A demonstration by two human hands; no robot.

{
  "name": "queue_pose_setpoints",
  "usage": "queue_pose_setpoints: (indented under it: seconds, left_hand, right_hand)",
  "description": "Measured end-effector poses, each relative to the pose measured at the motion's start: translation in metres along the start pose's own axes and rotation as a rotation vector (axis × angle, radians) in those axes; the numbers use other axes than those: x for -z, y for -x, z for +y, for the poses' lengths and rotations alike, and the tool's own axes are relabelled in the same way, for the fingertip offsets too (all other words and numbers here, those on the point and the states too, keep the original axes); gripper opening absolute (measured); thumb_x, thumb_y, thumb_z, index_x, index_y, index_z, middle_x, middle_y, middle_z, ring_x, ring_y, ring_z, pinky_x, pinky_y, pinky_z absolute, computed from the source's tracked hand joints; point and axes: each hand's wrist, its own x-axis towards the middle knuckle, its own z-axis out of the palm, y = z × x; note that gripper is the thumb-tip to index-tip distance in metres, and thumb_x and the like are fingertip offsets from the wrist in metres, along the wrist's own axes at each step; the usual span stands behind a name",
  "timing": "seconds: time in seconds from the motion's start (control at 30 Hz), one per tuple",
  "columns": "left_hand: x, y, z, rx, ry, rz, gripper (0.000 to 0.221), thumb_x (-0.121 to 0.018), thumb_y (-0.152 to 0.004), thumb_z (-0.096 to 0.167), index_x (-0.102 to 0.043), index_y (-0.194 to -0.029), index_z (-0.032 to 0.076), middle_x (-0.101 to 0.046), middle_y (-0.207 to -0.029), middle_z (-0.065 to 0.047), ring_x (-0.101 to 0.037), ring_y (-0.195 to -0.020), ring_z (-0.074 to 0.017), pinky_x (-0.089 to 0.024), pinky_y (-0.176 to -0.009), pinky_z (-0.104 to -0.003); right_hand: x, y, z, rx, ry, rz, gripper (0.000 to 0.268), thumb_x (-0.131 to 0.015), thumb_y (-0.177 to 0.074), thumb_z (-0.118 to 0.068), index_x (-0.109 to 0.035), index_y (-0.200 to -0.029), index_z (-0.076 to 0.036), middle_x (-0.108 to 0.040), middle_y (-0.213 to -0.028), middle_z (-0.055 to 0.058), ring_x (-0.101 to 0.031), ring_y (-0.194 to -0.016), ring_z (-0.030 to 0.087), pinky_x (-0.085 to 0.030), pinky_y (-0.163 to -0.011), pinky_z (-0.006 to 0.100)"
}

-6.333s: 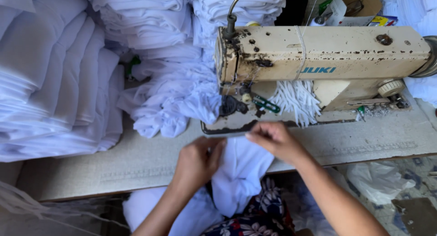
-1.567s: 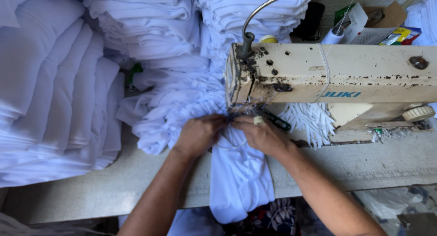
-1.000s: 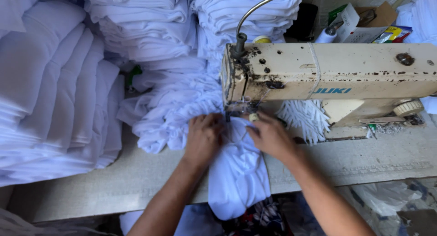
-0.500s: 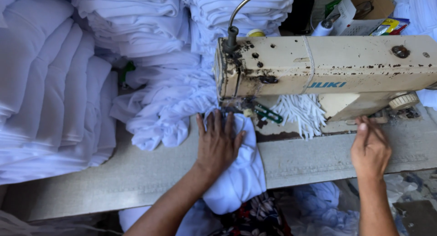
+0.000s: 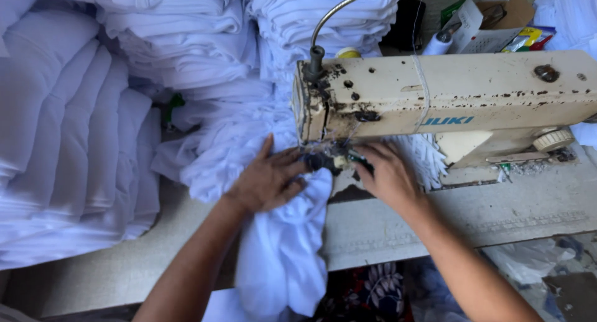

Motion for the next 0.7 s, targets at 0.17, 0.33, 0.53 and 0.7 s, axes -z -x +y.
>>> queue_pose_setpoints:
  seconds: [0.17,0.33,0.53,0.7]
  left_hand:
    - [0.012,-0.014,-0.025,0.085,0.314,-0.068,0.022,-0.075,-0.076,0.037,-0.076,-0.094,0.024,-0.073,-0.124,-0.011,-0.065,-0.123,-0.0319,-0.019,-0.120,-0.067]
    - [0.002,-0.026,-0.027,0.227,0.430,-0.166,0.018,-0.079,-0.070,0.039,-0.081,-0.088,0.041,-0.072,-0.129,-0.004,-0.064,-0.121,-0.0292,-0.011,-0.121,-0.067]
    - [0.016,-0.035,-0.017,0.334,0.463,-0.328,0.022,-0.076,-0.073,0.039,-0.081,-0.093,0.046,-0.068,-0.137,0.002,-0.055,-0.135,-0.0291,0.003,-0.123,-0.066]
    - [0.015,-0.032,-0.013,0.338,0.478,-0.309,0.025,-0.074,-0.073,0.040,-0.081,-0.096,0.047,-0.068,-0.137,0.002,-0.055,-0.135,-0.0297,0.005,-0.123,-0.066]
  right_hand:
    - [-0.027,0.003,0.021,0.032,0.212,0.012,0.016,-0.069,-0.091,-0.017,-0.077,-0.104,-0.014,-0.072,-0.086,0.008,-0.073,-0.082,0.028,-0.059,-0.069,0.038]
    - [-0.024,0.004,0.005,-0.037,0.240,-0.016,0.021,-0.059,-0.094,-0.015,-0.071,-0.110,-0.013,-0.071,-0.084,0.009,-0.073,-0.074,0.031,-0.058,-0.056,0.046]
    - [-0.018,-0.001,-0.020,0.084,0.247,-0.148,0.028,-0.073,-0.085,-0.041,-0.070,-0.093,-0.014,-0.069,-0.070,0.005,-0.071,-0.057,0.030,-0.056,-0.048,0.042]
    - [-0.030,-0.006,-0.021,0.078,0.245,-0.159,0.023,-0.072,-0.085,-0.038,-0.076,-0.093,-0.018,-0.069,-0.060,0.006,-0.071,-0.053,0.031,-0.055,-0.046,0.047]
